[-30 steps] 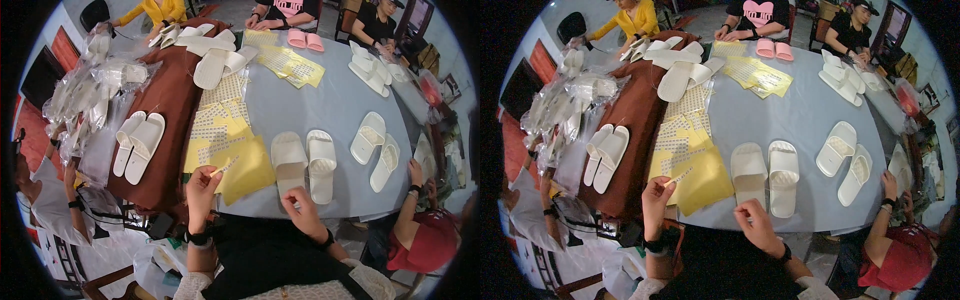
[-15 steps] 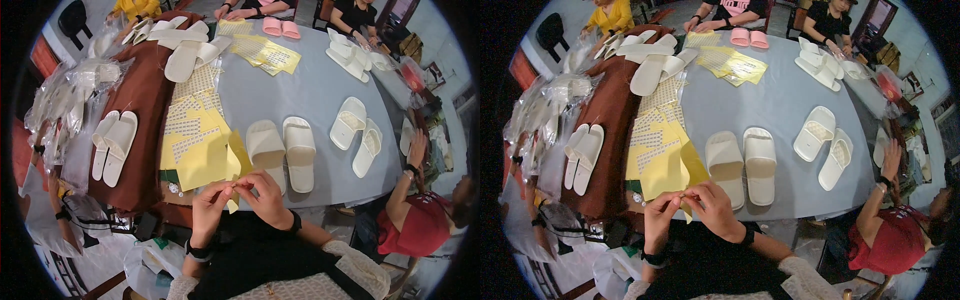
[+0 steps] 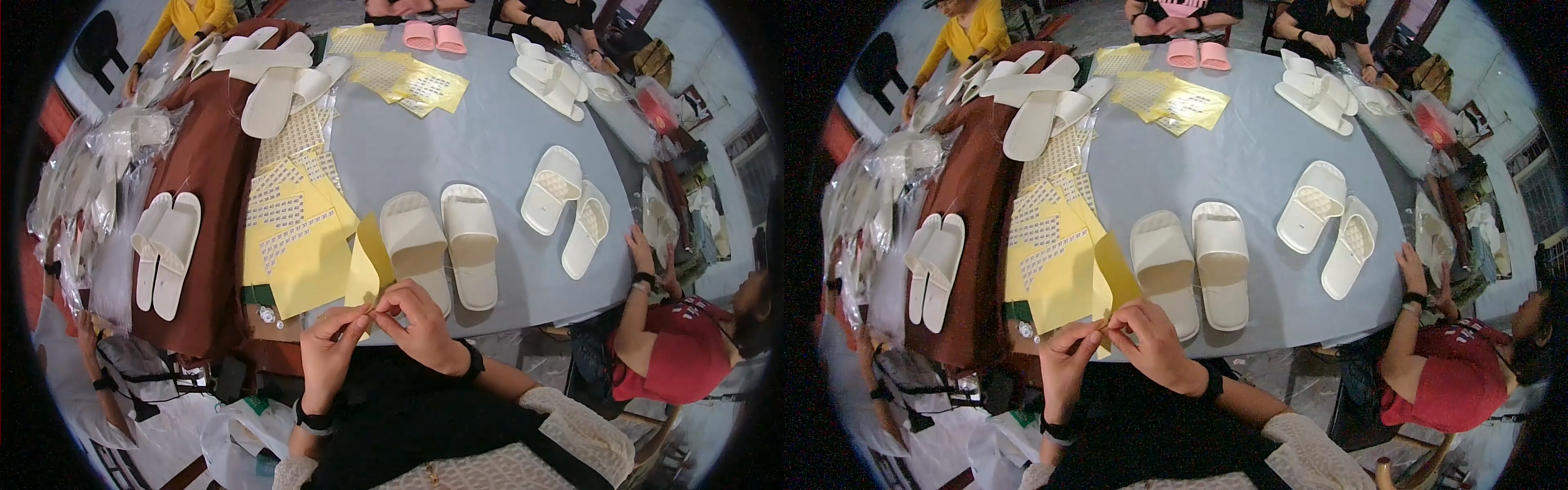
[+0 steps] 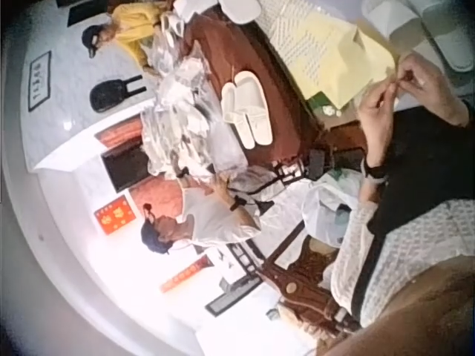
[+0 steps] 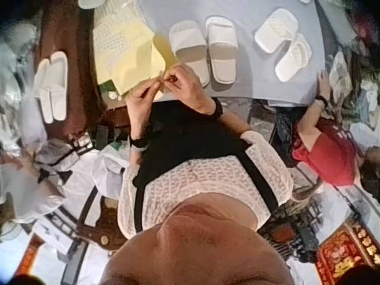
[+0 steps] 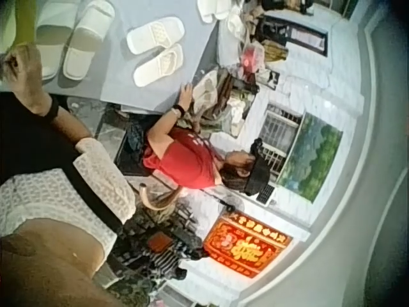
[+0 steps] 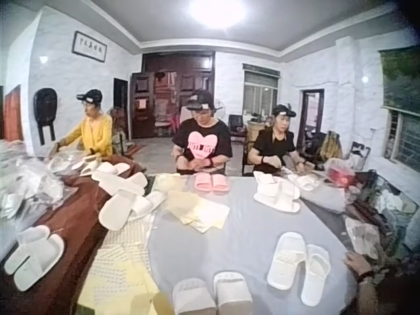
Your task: Applying size stickers to the insoles of white slippers.
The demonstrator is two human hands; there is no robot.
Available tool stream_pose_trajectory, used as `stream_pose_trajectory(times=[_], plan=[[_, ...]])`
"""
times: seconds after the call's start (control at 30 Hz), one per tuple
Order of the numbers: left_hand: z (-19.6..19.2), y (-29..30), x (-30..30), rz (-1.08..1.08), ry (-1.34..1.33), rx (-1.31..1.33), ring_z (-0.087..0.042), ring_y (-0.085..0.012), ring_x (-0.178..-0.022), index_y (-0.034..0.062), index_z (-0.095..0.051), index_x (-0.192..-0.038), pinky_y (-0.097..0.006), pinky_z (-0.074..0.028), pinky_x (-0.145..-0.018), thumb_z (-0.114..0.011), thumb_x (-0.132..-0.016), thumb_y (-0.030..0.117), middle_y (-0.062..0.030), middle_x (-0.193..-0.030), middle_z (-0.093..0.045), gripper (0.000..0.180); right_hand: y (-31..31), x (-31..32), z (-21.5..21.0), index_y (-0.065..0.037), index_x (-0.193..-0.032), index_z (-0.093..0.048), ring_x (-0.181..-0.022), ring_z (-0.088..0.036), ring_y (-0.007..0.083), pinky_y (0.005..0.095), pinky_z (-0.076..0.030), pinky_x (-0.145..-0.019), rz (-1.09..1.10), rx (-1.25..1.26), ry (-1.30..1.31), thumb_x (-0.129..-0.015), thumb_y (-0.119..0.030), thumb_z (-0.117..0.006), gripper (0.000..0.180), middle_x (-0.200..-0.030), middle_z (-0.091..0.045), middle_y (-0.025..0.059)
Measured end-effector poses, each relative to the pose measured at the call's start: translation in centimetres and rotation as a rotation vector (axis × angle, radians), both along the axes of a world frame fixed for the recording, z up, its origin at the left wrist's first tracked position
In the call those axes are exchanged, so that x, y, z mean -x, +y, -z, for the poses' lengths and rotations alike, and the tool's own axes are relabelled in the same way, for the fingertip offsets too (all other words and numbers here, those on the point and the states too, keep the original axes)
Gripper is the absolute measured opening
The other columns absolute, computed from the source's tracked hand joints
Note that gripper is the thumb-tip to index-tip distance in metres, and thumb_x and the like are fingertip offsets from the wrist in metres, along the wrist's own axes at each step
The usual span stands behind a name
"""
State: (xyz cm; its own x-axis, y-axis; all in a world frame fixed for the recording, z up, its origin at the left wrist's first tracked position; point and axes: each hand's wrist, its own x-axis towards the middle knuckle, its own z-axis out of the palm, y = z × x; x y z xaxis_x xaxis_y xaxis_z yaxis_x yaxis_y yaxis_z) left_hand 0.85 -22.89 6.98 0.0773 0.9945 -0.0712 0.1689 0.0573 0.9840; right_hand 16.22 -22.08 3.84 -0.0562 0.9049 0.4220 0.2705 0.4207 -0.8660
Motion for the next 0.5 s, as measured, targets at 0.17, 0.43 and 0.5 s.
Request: stream_pose_trajectory(times=[0.17, 0.43, 0.5], plan=[[0.9, -0.1, 0.1, -0.026, -0.131, 0.079, -0.058, -0.0125, -0.081, 0.0002, -0.068, -0.098, -0.023, -0.045, -0.073, -0.064, -0.083, 0.004, -0.0076, -0.089, -0.066, 0.016, 0.0, 0.2, -0.5, -0.003, -0.089, -0.055, -0.070, -0.055, 0.0186, 0.0291, -0.047, -0.059, 0.060, -0.006, -0.009, -0.075, -0.003, -0.069, 0.020, -0.084, -0.054, 0.0069], [1.1, -0.2, 0.1, 0.005, -0.135, 0.064, -0.058, -0.0117, -0.082, -0.0008, -0.066, -0.101, -0.022, -0.045, -0.073, -0.063, -0.084, 0.004, -0.0073, -0.091, -0.065, 0.018, 0.0, 0.0, 0.3, -0.003, -0.088, -0.056, -0.072, -0.055, 0.0186, 0.0282, -0.048, -0.060, 0.028, -0.049, -0.075, -0.074, -0.001, -0.069, 0.019, -0.086, -0.053, 0.0072], [0.9, -0.4, 0.1, 0.006, -0.143, 0.061, -0.058, -0.0114, -0.082, -0.0009, -0.066, -0.101, -0.022, -0.046, -0.073, -0.063, -0.084, 0.004, -0.0070, -0.091, -0.064, 0.018, -0.4, 0.2, -0.1, -0.004, -0.087, -0.055, -0.072, -0.055, 0.0188, 0.0282, -0.048, -0.059, 0.040, -0.037, -0.072, -0.074, -0.001, -0.069, 0.020, -0.086, -0.053, 0.0072]])
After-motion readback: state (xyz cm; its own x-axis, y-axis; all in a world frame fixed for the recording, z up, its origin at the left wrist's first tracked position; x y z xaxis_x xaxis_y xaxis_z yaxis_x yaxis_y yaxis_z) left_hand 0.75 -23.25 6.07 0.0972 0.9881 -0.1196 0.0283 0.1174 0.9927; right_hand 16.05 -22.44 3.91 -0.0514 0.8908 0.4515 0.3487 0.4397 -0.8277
